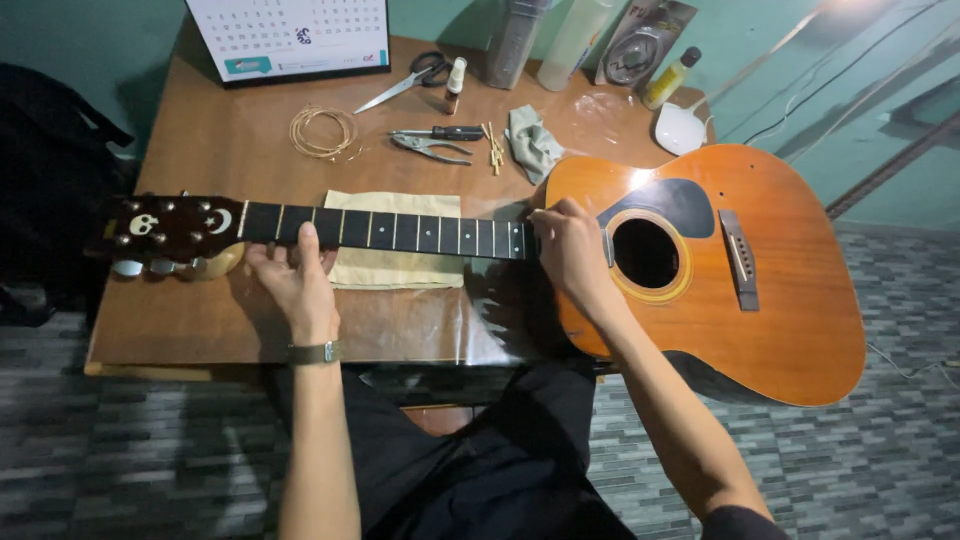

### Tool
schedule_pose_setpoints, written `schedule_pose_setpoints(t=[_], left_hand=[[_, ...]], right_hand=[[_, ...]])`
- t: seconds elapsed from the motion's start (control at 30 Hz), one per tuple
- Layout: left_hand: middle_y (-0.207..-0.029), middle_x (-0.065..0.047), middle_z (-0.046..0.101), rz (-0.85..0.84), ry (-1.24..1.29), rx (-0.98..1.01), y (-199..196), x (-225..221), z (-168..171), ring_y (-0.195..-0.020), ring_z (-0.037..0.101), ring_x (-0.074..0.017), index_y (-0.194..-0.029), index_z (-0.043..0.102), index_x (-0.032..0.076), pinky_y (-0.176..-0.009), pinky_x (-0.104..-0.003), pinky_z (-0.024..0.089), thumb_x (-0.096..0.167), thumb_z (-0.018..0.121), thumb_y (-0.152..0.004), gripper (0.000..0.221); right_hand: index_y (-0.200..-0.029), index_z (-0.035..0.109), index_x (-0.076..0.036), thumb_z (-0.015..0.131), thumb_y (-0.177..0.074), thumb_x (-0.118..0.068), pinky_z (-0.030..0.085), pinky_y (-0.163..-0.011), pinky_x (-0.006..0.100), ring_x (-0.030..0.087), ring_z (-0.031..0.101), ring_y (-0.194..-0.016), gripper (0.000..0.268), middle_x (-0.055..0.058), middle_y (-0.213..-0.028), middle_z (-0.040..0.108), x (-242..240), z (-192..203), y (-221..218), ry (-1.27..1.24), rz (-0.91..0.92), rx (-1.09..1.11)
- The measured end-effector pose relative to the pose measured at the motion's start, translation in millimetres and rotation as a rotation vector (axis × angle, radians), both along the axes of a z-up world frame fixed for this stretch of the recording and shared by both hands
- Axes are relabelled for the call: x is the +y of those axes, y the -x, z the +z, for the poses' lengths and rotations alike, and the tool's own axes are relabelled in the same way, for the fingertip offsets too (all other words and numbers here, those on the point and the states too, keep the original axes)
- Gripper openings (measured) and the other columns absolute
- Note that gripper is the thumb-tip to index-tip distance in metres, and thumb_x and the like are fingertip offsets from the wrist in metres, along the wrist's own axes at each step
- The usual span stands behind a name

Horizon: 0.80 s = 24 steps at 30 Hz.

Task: The person cleans the body and neck of an acoustic guitar using a cloth, then works on the tuning pegs by hand.

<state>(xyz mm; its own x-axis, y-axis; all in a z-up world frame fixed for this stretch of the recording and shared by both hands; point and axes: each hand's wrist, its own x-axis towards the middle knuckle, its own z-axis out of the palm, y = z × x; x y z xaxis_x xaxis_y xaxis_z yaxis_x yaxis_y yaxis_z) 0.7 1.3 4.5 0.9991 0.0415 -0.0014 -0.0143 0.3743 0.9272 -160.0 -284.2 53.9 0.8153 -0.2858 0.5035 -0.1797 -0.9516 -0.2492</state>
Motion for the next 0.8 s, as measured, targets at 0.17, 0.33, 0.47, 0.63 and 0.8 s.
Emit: schedule_pose_setpoints(t=[0.17,0.33,0.47,0.63,0.8], left_hand=[[-0.144,-0.028,0.028,0.036,0.018,0.047,-2.4,-2.7,-12.2,-0.126,0.051,-0.0383,-0.135,0.026,0.010,-0.096,-0.063,0.057,0.023,0.075,-0.106,0.058],[-0.143,-0.031,0.031,0.056,-0.001,0.028,-3.6,-2.6,-10.8,-0.125,0.053,-0.0420,-0.134,0.026,0.008,-0.095,-0.068,0.054,0.021,0.075,-0.106,0.058],[-0.136,-0.022,0.037,0.050,-0.009,0.015,-9.0,-4.4,-11.5,-0.120,0.055,-0.0339,-0.131,0.028,0.011,-0.092,-0.060,0.059,0.023,0.075,-0.106,0.055],[-0.134,-0.018,0.042,0.069,-0.006,0.010,-10.4,-4.9,-14.4,-0.116,0.057,-0.0280,-0.127,0.031,0.014,-0.092,-0.057,0.061,0.022,0.076,-0.105,0.051],[-0.131,-0.020,0.046,0.085,-0.004,0.036,-3.3,-2.9,-9.1,-0.110,0.064,-0.0299,-0.129,0.033,0.012,-0.090,-0.053,0.063,0.022,0.078,-0.104,0.052]], right_hand=[[-0.097,0.082,-0.009,0.067,-0.089,-0.001,0.057,-0.073,0.040,0.036,0.070,-0.080,0.018,0.013,-0.092,0.069,35.9,-11.5,44.7,0.023,0.000,0.021],[-0.093,0.079,-0.009,0.064,-0.088,-0.005,0.052,-0.067,0.057,0.047,0.065,-0.076,0.016,0.018,-0.087,0.064,1.3,-19.9,1.0,-0.046,0.031,0.019],[-0.089,0.079,-0.011,0.067,-0.086,-0.004,0.057,-0.072,0.042,0.036,0.069,-0.081,0.014,0.010,-0.091,0.066,26.6,-21.3,4.1,0.061,0.028,0.008],[-0.093,0.080,-0.011,0.067,-0.091,-0.005,0.056,-0.074,0.039,0.035,0.068,-0.083,0.014,0.009,-0.092,0.064,14.4,-13.3,23.0,0.022,0.070,-0.041],[-0.091,0.076,-0.020,0.067,-0.092,-0.008,0.053,-0.068,0.042,0.034,0.064,-0.076,0.015,0.004,-0.083,0.052,-20.5,-10.4,85.1,0.023,-0.049,-0.051]])
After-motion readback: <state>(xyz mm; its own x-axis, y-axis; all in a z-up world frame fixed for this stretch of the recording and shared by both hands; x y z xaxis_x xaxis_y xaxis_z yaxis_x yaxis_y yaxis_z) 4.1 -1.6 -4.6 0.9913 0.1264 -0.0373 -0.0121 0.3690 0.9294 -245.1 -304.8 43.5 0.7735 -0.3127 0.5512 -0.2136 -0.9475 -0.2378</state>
